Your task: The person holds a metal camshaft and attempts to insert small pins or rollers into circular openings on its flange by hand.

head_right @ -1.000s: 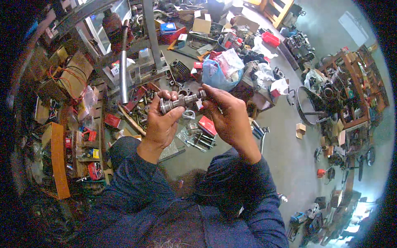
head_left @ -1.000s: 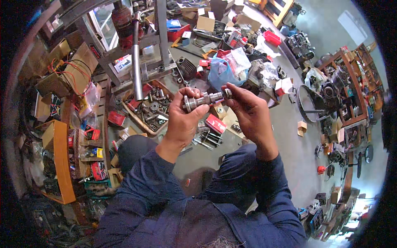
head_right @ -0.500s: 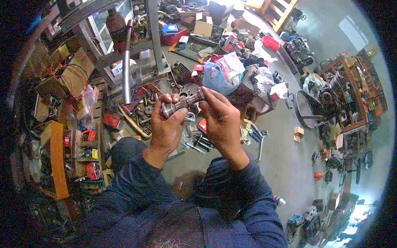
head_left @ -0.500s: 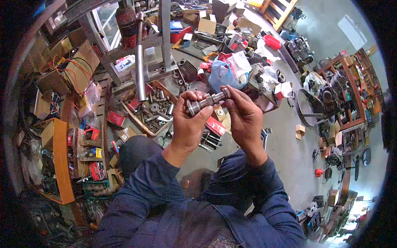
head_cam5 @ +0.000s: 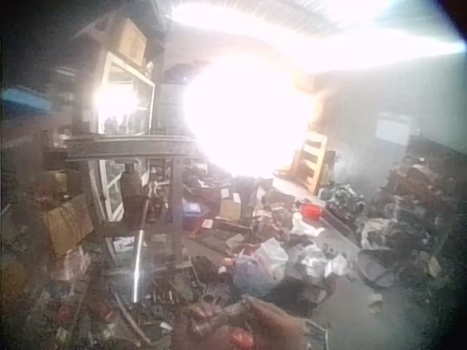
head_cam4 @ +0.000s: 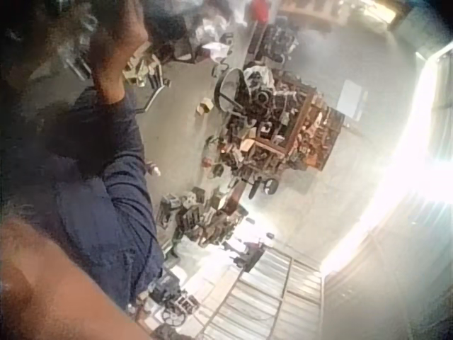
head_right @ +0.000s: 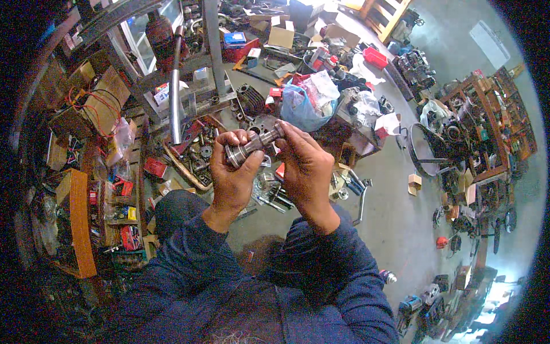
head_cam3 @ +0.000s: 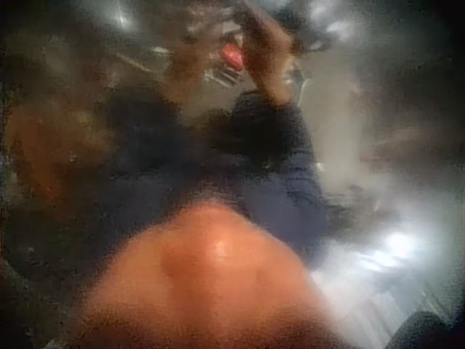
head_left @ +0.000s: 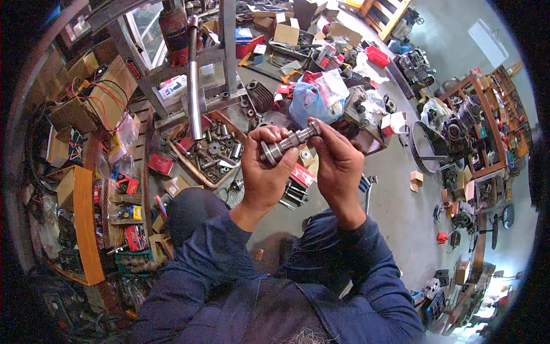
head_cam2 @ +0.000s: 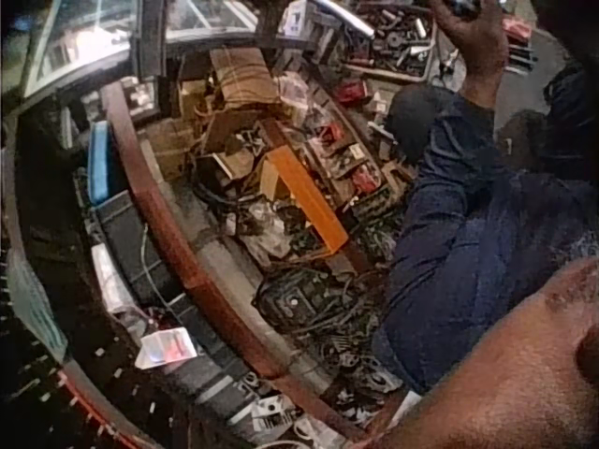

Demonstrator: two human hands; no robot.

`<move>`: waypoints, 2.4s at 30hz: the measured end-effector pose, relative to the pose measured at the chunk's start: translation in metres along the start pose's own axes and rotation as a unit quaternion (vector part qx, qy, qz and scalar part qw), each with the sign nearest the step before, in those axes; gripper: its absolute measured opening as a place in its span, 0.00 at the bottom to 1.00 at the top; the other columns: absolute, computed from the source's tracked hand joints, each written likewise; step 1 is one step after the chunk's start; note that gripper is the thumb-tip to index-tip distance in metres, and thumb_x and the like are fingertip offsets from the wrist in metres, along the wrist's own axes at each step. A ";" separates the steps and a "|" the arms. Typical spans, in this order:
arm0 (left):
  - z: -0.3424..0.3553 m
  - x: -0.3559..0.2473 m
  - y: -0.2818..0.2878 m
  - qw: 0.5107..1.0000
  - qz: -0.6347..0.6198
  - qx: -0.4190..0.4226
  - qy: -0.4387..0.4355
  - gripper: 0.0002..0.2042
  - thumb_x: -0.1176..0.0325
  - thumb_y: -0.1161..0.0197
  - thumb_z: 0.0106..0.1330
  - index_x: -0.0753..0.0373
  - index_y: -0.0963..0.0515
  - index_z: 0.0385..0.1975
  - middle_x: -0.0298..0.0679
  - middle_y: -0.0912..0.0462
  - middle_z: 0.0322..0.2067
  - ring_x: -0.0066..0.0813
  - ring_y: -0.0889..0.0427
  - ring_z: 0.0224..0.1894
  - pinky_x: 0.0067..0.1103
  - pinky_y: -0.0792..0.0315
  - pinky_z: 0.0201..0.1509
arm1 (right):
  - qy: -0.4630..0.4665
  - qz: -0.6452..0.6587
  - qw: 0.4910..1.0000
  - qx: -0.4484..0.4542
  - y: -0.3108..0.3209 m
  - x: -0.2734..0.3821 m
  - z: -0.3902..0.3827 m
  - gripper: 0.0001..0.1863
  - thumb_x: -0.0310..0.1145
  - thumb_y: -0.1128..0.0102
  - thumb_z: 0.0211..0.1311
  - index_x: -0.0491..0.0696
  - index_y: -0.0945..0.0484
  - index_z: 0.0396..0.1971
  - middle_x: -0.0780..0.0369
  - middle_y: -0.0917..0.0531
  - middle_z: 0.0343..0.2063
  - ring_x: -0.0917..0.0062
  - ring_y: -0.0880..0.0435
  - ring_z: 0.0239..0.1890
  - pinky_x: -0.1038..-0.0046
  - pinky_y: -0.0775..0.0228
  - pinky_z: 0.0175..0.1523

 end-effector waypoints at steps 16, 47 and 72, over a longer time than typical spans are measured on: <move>0.002 -0.004 0.005 0.999 0.040 -0.005 0.022 0.19 0.85 0.35 0.58 0.59 0.33 0.45 0.36 0.28 0.46 0.29 0.27 0.56 0.28 0.36 0.68 | 0.061 -0.010 0.998 -0.006 0.001 0.003 0.001 0.16 0.18 0.37 0.61 0.40 0.18 0.49 0.55 0.16 0.50 0.74 0.17 0.50 0.74 0.25 0.54; 0.033 -0.027 0.055 0.843 0.364 0.264 0.295 0.19 0.75 0.29 0.55 0.65 0.21 0.48 0.33 0.17 0.38 0.20 0.19 0.39 0.20 0.23 0.42 | -0.472 0.598 0.644 0.065 -0.031 -0.042 -0.051 0.14 0.26 0.46 0.69 0.34 0.25 0.49 0.54 0.18 0.47 0.68 0.18 0.52 0.70 0.26 0.63; -0.007 -0.021 0.051 0.930 -0.045 0.035 0.363 0.19 0.70 0.44 0.69 0.68 0.34 0.57 0.47 0.21 0.39 0.51 0.16 0.45 0.40 0.15 0.44 | -0.463 0.620 0.632 0.046 -0.023 -0.046 -0.042 0.25 0.09 0.61 0.54 0.28 0.33 0.54 0.44 0.27 0.55 0.57 0.24 0.60 0.66 0.30 0.69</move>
Point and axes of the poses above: each hand's wrist, its own z-axis towards the middle knuckle, its own y-axis out of the back of the hand, x = y × z, the point moved 4 cm from there along z, towards the middle knuckle
